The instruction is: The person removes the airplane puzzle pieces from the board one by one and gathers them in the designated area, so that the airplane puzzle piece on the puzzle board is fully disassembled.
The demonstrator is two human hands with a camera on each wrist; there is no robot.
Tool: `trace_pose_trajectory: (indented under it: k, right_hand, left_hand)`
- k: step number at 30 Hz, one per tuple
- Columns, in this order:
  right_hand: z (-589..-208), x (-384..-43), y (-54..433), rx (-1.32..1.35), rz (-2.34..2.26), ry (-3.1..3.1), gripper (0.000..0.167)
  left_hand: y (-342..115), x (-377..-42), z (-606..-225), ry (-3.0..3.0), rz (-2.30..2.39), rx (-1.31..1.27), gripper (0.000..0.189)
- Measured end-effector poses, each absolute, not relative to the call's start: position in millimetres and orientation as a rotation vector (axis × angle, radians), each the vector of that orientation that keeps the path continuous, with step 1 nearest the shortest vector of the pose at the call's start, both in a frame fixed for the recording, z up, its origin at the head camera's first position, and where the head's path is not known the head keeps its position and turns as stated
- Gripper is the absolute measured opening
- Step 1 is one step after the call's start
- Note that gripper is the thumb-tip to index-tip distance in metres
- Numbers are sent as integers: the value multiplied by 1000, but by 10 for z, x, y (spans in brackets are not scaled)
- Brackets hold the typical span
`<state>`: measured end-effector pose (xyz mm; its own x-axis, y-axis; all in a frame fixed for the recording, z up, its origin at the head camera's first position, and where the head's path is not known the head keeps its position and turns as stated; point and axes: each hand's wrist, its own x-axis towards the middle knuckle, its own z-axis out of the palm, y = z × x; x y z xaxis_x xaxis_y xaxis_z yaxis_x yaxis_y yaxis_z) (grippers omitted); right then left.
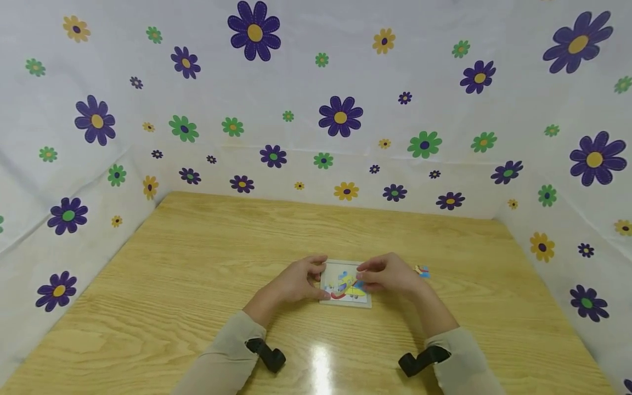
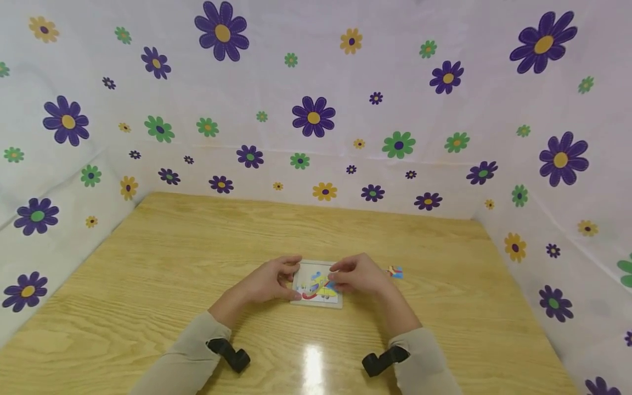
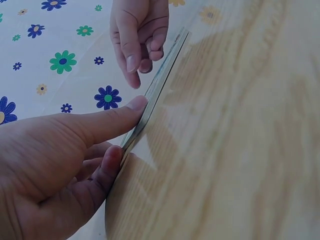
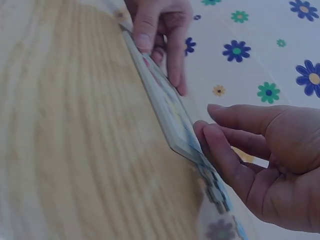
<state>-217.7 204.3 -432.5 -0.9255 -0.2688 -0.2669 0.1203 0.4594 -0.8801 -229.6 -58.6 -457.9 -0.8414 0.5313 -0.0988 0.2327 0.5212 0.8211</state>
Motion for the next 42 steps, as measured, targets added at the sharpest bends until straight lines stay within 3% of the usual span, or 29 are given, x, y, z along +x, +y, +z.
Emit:
trace_pose_trajectory:
  k: [18,28,42]
  right_hand:
    - [-4176,-2163,1662,-231,-1008,2626,31]
    - [-4201,-2155,1716,-216,-1385,2431,23]
    - [-4199,-2089,1981,-119,-1527,2211,28]
  left_hand:
    - [-573,-2275,-4521,2415,1223,664,75]
    - [-608,-2281,-4528,2398,1253,651,75]
    - [-586,-2292,-4559,2415,1235,656,74]
